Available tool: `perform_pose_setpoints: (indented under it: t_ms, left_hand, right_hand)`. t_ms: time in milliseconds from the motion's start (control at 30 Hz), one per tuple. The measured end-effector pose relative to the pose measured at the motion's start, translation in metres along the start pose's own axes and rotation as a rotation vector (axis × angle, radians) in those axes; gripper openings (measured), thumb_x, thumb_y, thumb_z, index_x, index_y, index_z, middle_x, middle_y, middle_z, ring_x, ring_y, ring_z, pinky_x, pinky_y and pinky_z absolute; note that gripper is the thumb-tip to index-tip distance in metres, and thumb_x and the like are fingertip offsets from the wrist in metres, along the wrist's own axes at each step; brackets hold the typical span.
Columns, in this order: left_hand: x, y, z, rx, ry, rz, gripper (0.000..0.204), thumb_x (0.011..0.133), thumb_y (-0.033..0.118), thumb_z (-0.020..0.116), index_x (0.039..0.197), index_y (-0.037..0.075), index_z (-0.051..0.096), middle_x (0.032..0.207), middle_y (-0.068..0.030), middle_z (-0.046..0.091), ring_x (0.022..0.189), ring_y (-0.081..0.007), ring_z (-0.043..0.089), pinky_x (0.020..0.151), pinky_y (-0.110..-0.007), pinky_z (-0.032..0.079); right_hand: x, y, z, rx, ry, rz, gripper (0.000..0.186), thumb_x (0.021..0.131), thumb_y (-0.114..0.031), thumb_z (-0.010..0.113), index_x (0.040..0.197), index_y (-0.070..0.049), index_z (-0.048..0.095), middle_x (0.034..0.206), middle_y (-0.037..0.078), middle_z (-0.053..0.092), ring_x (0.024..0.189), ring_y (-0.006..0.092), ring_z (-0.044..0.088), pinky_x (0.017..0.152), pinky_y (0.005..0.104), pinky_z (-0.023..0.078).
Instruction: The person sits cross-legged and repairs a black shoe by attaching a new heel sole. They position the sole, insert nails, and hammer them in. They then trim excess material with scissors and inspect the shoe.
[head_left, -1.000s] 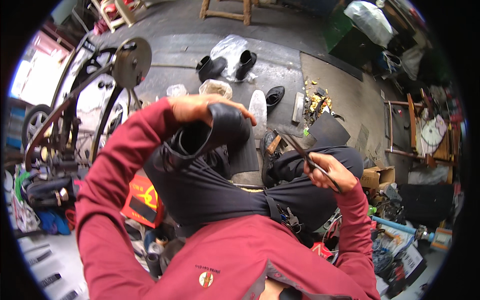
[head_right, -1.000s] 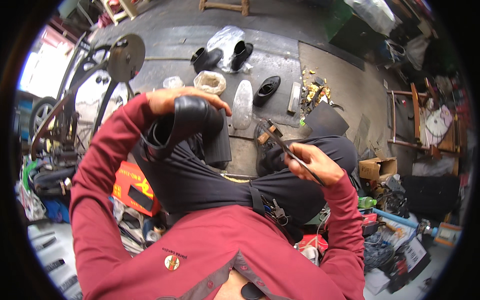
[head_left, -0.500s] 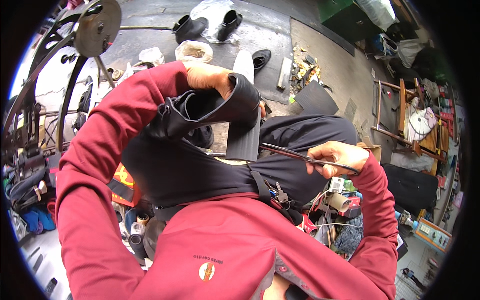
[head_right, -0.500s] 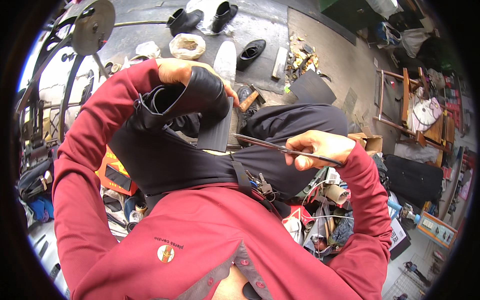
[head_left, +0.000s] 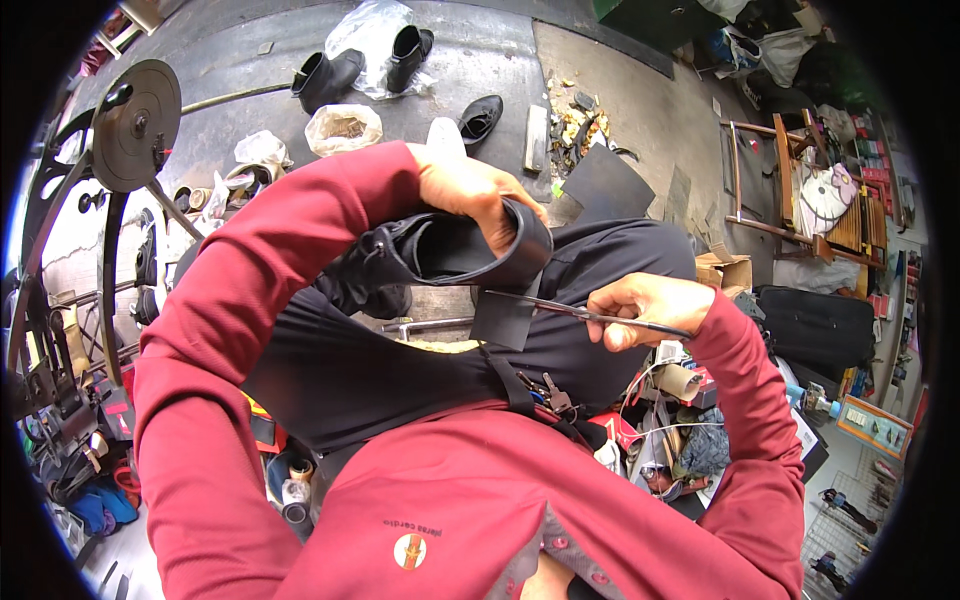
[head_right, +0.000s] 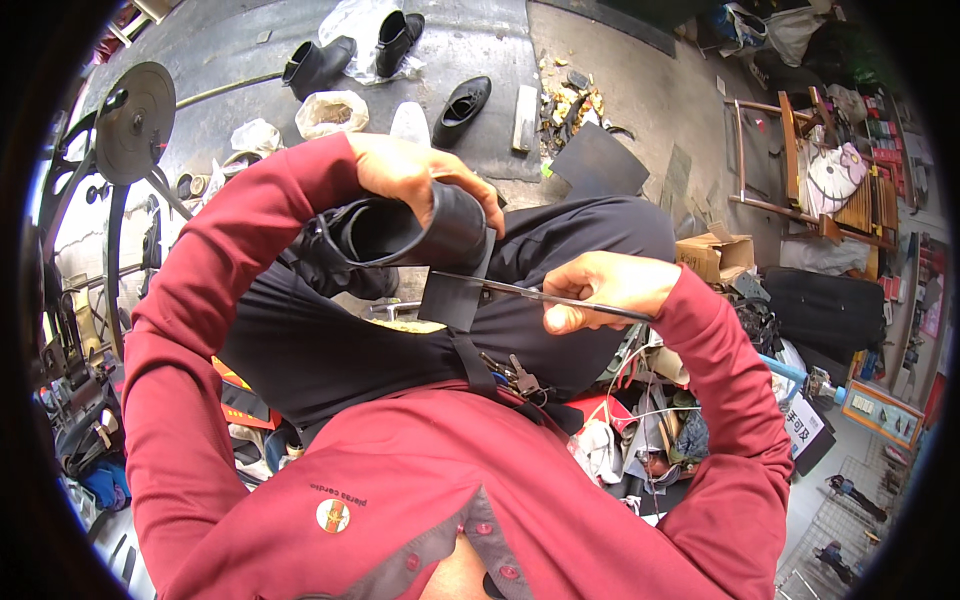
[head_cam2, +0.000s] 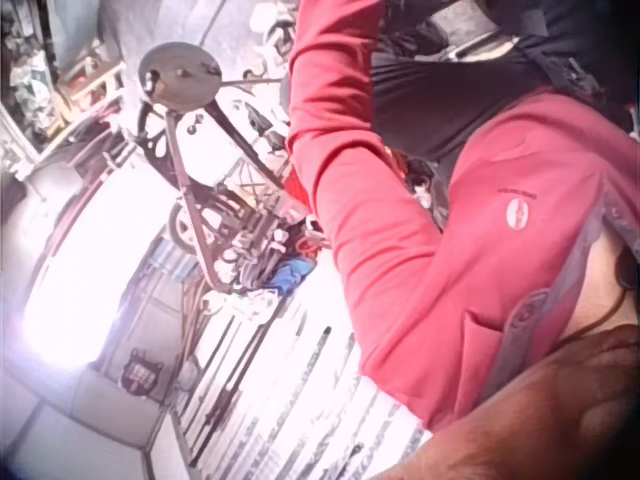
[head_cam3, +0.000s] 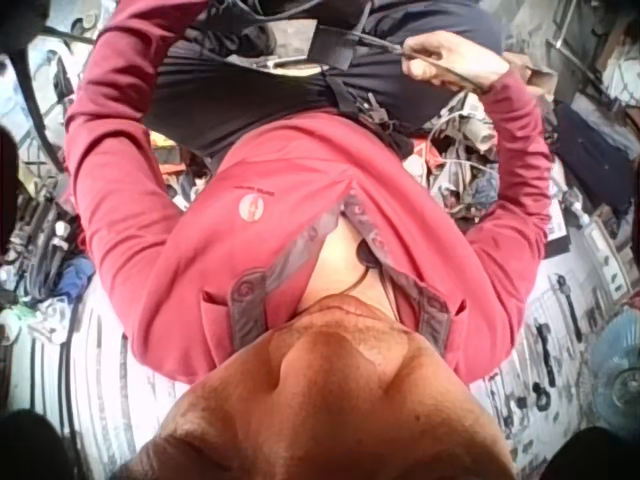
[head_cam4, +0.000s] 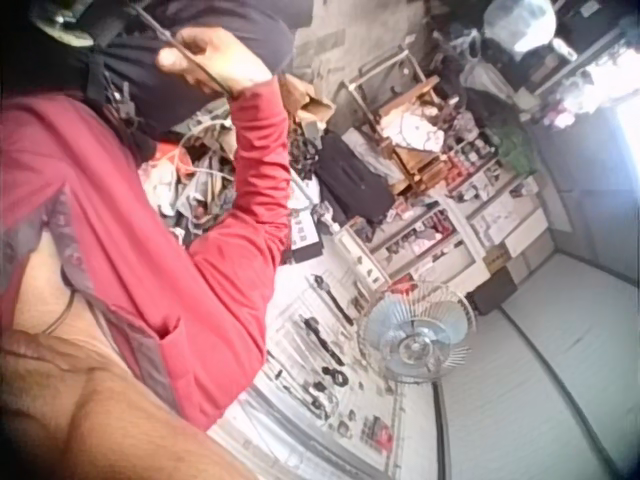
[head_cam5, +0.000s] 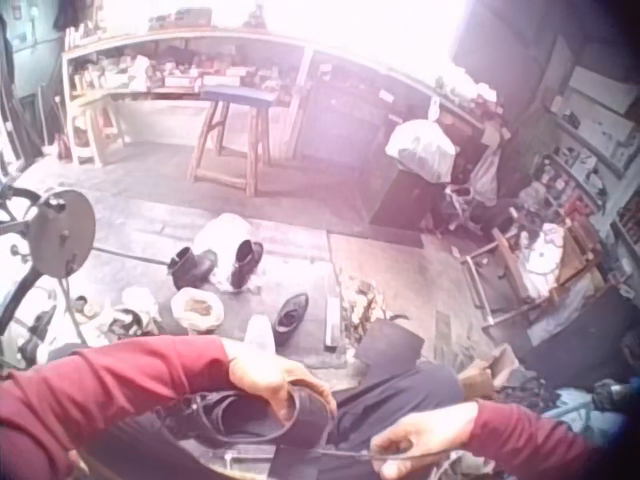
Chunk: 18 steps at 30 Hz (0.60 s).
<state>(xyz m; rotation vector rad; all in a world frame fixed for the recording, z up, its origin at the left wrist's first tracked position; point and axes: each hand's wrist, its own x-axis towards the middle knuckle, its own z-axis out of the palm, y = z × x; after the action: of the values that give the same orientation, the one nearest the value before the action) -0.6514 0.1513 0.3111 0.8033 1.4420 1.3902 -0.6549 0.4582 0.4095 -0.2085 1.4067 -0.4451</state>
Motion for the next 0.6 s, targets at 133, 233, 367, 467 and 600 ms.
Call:
perform_pose_setpoints:
  t_ms: [133,233,367,467,600]
  left_hand:
    - [0.022,0.016,-0.021,0.130,-0.132,-0.143,0.063,0.083,0.013,0.078,0.142,0.000,0.064,0.133,-0.0131,0.072,0.121,-0.0191,0.064,0.109,-0.033,0.046]
    - [0.036,0.027,-0.030,0.228,-0.175,-0.278,0.058,0.087,0.023,0.084,0.138,0.000,0.068,0.129,-0.0118,0.075,0.117,-0.0179,0.067,0.106,-0.033,0.049]
    - [0.051,0.045,-0.036,0.451,-0.169,-0.350,0.047,0.084,0.026,0.085,0.126,0.005,0.076,0.114,-0.0100,0.079,0.104,-0.0186,0.070,0.093,-0.034,0.053]
    - [0.057,0.054,-0.035,0.560,-0.134,-0.360,0.045,0.083,0.026,0.083,0.124,0.008,0.078,0.109,-0.0086,0.079,0.097,-0.0198,0.070,0.090,-0.035,0.054]
    - [0.059,0.053,-0.031,0.618,-0.094,-0.399,0.041,0.084,0.026,0.081,0.122,0.009,0.079,0.105,-0.0093,0.079,0.094,-0.0208,0.070,0.088,-0.035,0.054]
  right_hand:
    - [0.019,0.013,0.013,0.095,0.102,-0.014,0.058,0.086,-0.059,0.082,0.109,-0.009,0.064,0.081,-0.007,0.055,0.063,0.0022,0.045,0.052,0.0192,0.035]
    - [0.040,0.026,0.028,0.227,0.172,-0.062,0.048,0.094,-0.054,0.076,0.108,-0.010,0.062,0.082,-0.007,0.053,0.065,0.0027,0.046,0.053,0.0188,0.037]
    - [0.057,0.039,0.044,0.342,0.241,-0.142,0.051,0.099,-0.057,0.070,0.108,-0.008,0.061,0.076,-0.005,0.052,0.063,0.0029,0.047,0.053,0.0188,0.037]
    - [0.065,0.045,0.058,0.398,0.296,-0.237,0.051,0.103,-0.055,0.066,0.108,-0.005,0.061,0.075,-0.004,0.051,0.063,0.0035,0.047,0.051,0.0190,0.037]
    - [0.077,0.050,0.073,0.445,0.358,-0.260,0.054,0.097,-0.062,0.070,0.092,-0.011,0.056,0.071,-0.004,0.050,0.055,0.0029,0.042,0.047,0.0194,0.033]
